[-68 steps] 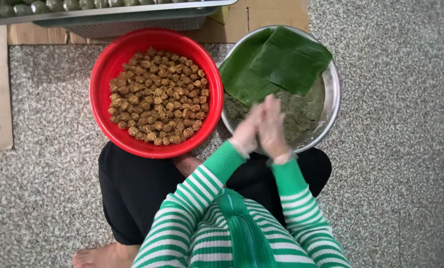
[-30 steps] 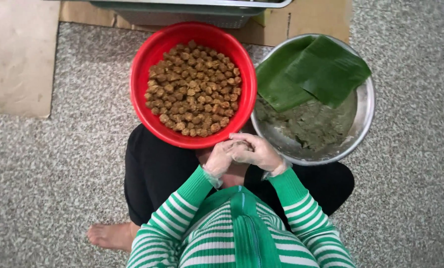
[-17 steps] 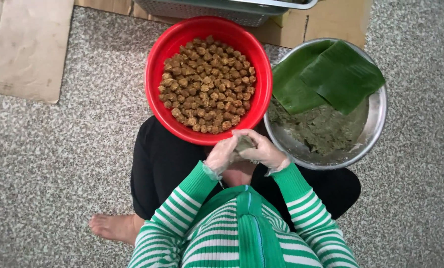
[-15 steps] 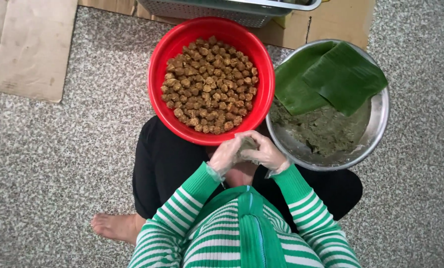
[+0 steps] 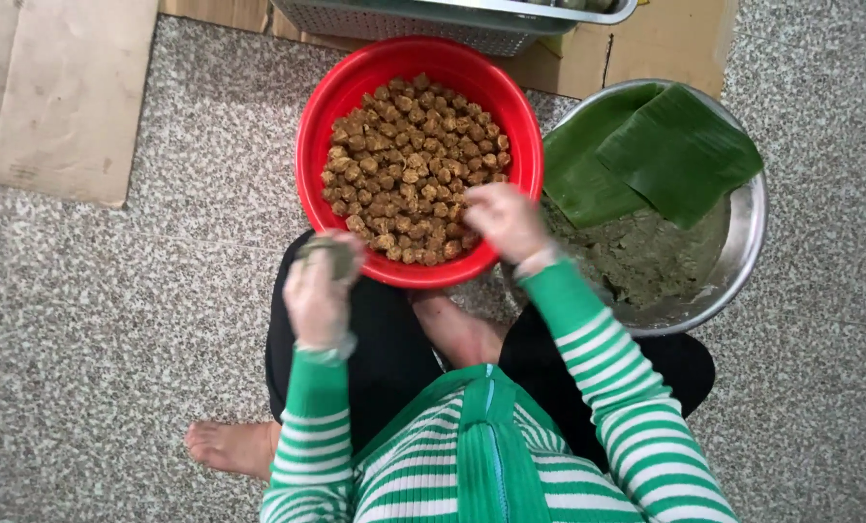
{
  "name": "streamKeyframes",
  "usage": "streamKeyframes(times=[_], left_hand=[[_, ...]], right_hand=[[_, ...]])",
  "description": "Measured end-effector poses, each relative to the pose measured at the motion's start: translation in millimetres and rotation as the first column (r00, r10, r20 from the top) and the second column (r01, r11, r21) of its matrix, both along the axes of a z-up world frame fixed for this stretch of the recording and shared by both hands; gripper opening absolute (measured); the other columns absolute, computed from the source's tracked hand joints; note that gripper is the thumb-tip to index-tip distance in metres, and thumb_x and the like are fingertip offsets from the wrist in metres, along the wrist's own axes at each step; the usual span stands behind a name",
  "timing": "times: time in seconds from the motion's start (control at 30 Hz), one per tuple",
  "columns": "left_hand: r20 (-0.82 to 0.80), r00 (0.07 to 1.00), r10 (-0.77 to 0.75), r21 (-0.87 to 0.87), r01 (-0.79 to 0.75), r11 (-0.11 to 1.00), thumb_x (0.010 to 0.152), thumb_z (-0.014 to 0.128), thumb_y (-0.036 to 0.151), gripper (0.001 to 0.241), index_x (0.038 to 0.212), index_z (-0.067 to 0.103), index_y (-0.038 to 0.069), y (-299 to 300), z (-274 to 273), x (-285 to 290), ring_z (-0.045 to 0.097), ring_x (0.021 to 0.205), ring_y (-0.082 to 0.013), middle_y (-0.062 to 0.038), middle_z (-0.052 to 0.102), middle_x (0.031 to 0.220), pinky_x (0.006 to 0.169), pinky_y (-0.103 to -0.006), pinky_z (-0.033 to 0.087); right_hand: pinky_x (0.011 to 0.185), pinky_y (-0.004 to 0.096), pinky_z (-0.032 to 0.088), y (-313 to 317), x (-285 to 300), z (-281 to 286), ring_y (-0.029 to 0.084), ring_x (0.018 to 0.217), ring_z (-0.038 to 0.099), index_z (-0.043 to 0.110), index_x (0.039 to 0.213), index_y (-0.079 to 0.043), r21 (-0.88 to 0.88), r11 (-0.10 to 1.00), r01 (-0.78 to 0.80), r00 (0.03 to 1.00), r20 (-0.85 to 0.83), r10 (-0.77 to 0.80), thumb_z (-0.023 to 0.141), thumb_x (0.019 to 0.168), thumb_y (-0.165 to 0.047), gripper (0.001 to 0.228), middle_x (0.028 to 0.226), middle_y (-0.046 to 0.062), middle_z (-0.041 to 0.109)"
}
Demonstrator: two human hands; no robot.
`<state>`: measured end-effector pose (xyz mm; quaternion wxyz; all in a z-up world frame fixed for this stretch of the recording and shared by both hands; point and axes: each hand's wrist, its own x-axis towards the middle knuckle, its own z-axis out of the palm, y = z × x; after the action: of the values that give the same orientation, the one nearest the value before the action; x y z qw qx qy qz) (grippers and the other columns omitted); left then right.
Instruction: The person is manually shaping green dough into balls, filling them with a brown paste, and placing the finished cakes onto a tray.
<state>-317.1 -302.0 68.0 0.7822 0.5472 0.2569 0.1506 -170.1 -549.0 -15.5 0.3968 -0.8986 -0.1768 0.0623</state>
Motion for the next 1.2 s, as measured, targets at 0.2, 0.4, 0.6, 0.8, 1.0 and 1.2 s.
streamKeyframes(times=[0.2,0.4,0.6,0.8,1.0,1.2], left_hand=[[0.097,0.992,-0.076,0.843,-0.041,0.537,0.104,0.049,-0.008,0.017,0.12,0.057,-0.009,36.3,-29.0,-18.1,0.062,0.123,-0.0397,-0.026,0.05,0.134,0.095,-0.0357,0.063],[0.007,0.965,0.261,-0.256,-0.25,0.934,0.101,0.056,0.004,0.019,0.12,0.054,0.001,9.1,-25.9,-16.8,0.074,0.1,-0.0343,-0.026,0.065,0.126,0.083,-0.0414,0.068],[-0.07,0.959,0.274,-0.298,-0.282,0.912,0.098,0.065,0.004,0.04,0.132,0.055,-0.015,-24.9,-39.4,-10.5,0.066,0.107,-0.0372,-0.034,0.057,0.124,0.083,-0.059,0.064],[-0.127,0.984,-0.127,-0.157,0.106,0.982,0.1,0.064,0.027,0.045,0.133,0.062,-0.003,-78.8,-19.0,0.4,0.068,0.109,-0.0262,-0.024,0.067,0.124,0.084,-0.0452,0.063],[-0.097,0.9,-0.424,-0.516,0.319,0.795,0.091,0.073,0.009,0.061,0.147,0.05,0.0,-105.1,-27.0,5.0,0.07,0.106,-0.0298,-0.027,0.064,0.13,0.092,-0.043,0.062],[-0.071,0.877,-0.475,-0.572,0.354,0.74,0.089,0.076,0.007,0.056,0.142,0.058,0.001,-121.8,-29.0,-2.0,0.07,0.106,-0.0296,-0.025,0.067,0.128,0.09,-0.0489,0.061]], right_hand=[[0.098,0.048,0.055,102.3,-42.2,-10.5,0.035,0.11,0.068,0.074,0.102,-0.014,-0.25,0.898,-0.363,0.913,-0.287,0.289,0.064,0.091,-0.059,0.048,0.111,0.011,0.073],[0.08,0.053,0.059,130.5,-49.3,-37.0,0.044,0.089,0.075,0.075,0.089,-0.012,-0.515,0.764,-0.389,0.91,-0.344,0.231,0.058,0.085,-0.055,0.047,0.091,0.016,0.076],[0.089,0.044,0.057,68.0,-66.8,16.8,0.034,0.103,0.07,0.07,0.099,-0.017,-0.04,0.978,-0.206,0.943,-0.274,0.187,0.073,0.083,-0.058,0.044,0.103,0.01,0.071],[0.073,0.026,0.058,20.6,-94.6,65.2,0.016,0.089,0.07,0.069,0.113,-0.013,-0.121,0.985,-0.123,0.83,0.531,0.169,0.083,0.085,-0.048,0.047,0.096,0.0,0.068],[0.068,0.03,0.058,-13.4,-100.1,77.5,0.02,0.077,0.067,0.072,0.115,-0.008,-0.164,0.986,-0.033,0.748,0.65,0.133,0.081,0.087,-0.038,0.041,0.092,0.005,0.065],[0.093,0.036,0.056,-46.3,-112.4,69.1,0.023,0.117,0.066,0.061,0.142,-0.005,0.425,0.901,0.084,0.981,-0.196,0.0,0.092,0.078,-0.029,0.075,0.136,0.013,0.06]])
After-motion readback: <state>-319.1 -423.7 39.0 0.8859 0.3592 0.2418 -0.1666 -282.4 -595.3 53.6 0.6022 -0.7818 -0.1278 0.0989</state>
